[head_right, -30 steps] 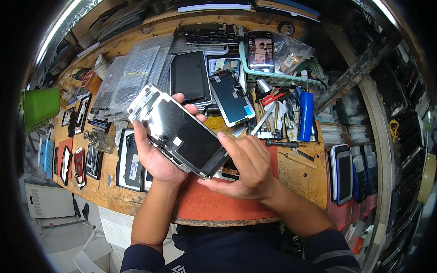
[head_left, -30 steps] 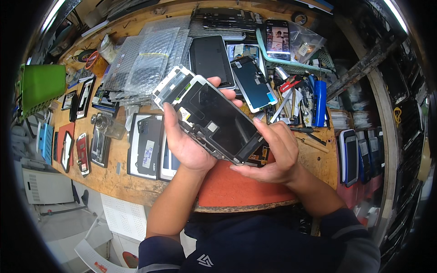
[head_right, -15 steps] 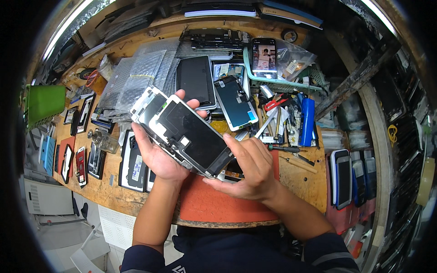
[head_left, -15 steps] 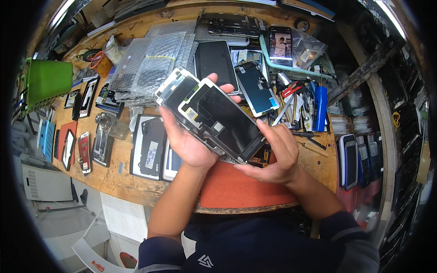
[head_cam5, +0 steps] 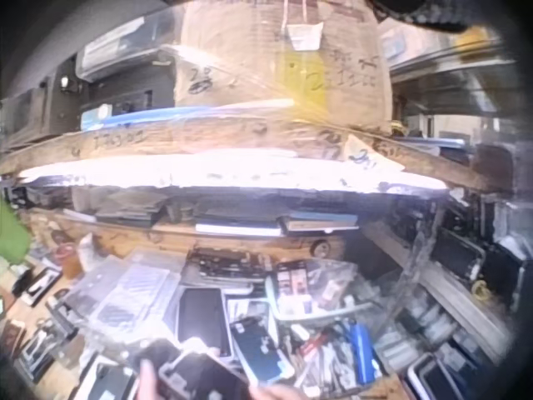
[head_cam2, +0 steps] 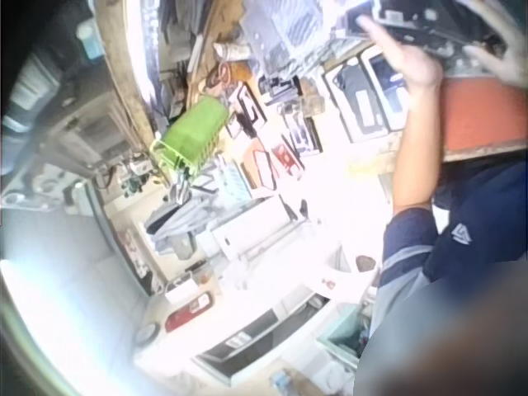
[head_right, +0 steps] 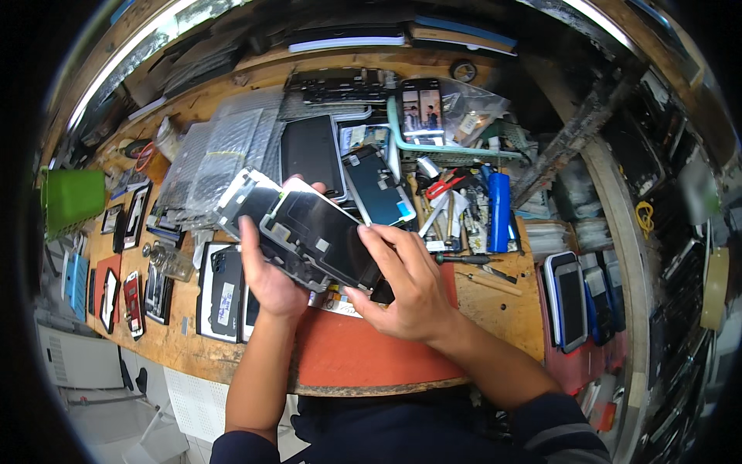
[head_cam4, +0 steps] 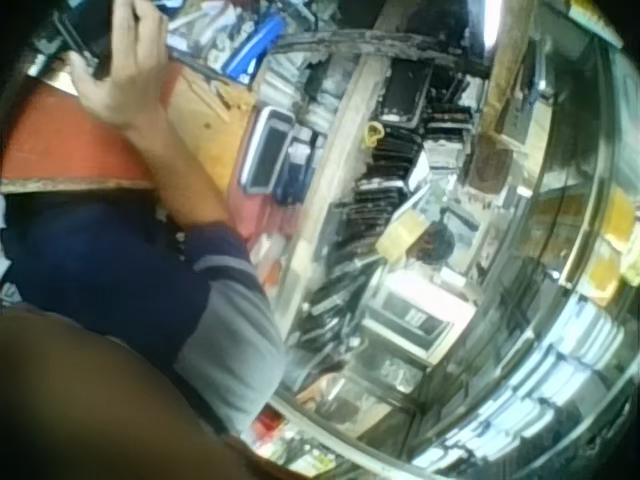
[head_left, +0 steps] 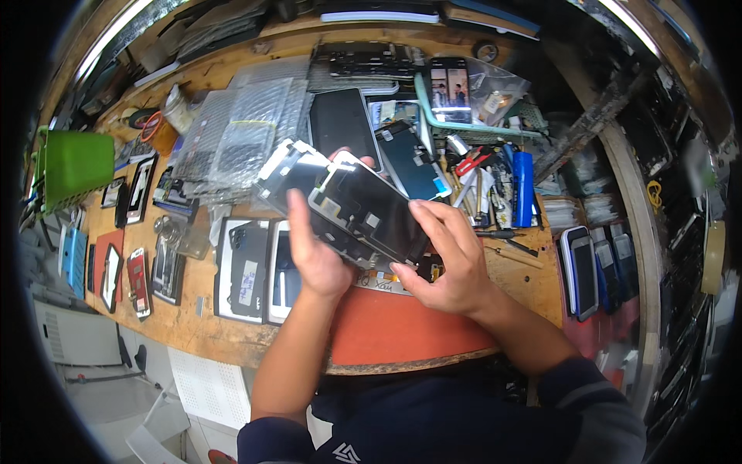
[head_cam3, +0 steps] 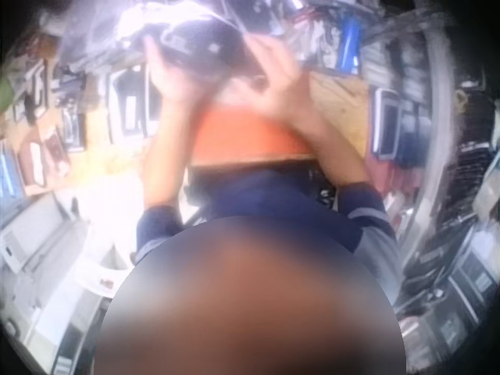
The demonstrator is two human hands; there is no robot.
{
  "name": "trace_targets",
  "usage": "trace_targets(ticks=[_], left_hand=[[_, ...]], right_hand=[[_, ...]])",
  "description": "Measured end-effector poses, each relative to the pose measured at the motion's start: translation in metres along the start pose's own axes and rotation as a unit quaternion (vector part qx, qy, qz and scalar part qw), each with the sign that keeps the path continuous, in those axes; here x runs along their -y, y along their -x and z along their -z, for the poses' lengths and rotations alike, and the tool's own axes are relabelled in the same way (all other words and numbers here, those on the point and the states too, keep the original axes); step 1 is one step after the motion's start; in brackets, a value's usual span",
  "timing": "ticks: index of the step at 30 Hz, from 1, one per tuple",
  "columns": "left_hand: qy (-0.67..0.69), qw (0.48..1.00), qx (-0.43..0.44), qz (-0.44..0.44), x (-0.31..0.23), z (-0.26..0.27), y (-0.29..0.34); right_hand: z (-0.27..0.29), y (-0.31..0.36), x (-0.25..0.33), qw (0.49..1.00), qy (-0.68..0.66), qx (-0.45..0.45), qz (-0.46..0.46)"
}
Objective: The person picks up and inspects several disassembled mobile phone components and screens on a cluttered workbench. They rotate the parts to view different sides, compare two similar screens, and wrap one component in bubble wrap before placing it back on the table.
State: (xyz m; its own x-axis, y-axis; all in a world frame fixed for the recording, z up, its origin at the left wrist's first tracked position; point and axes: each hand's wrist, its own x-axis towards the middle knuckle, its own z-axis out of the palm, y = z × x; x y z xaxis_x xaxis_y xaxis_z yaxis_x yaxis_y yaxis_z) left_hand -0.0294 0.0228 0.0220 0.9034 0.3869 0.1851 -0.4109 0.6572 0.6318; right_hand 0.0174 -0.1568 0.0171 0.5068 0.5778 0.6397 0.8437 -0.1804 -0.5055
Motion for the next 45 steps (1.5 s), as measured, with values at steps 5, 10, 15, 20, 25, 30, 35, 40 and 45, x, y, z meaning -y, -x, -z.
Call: trace_targets(ticks=[5,10,15,20,25,30,35,40,45], left_hand=[[-0.075,0.995,-0.057,-0.031,-0.006,0.008,-0.004],[-0.036,0.999,-0.005,-0.014,-0.004,0.007,-0.001],[-0.038,0.999,0.003,0.01,-0.002,0.001,0.0],[0.031,0.999,0.021,0.02,-0.001,-0.003,0.003],[0.023,0.998,0.061,0.022,0.0,0.001,0.0],[0.025,0.997,0.063,0.047,-0.002,0.004,0.001],[0.054,0.996,0.056,0.042,-0.001,0.002,0.001],[0.074,0.994,0.056,0.055,0.0,0.003,0.002],[0.067,0.993,0.073,0.065,-0.001,0.005,0.001]], right_hand=[[0.012,0.002,-0.015,0.795,-0.532,0.03,-0.29],[0.016,-0.003,-0.04,0.541,-0.8,-0.018,-0.26],[0.013,-0.001,-0.045,0.518,-0.817,-0.03,-0.253],[0.012,0.001,-0.043,0.535,-0.807,-0.028,-0.248],[0.012,0.001,-0.041,0.531,-0.803,-0.037,-0.267],[0.012,0.001,-0.042,0.539,-0.802,-0.025,-0.256],[0.012,0.002,-0.044,0.51,-0.827,-0.014,-0.235],[0.011,0.004,-0.043,0.513,-0.817,-0.031,-0.261],[0.011,0.003,-0.043,0.532,-0.805,-0.024,-0.26]])
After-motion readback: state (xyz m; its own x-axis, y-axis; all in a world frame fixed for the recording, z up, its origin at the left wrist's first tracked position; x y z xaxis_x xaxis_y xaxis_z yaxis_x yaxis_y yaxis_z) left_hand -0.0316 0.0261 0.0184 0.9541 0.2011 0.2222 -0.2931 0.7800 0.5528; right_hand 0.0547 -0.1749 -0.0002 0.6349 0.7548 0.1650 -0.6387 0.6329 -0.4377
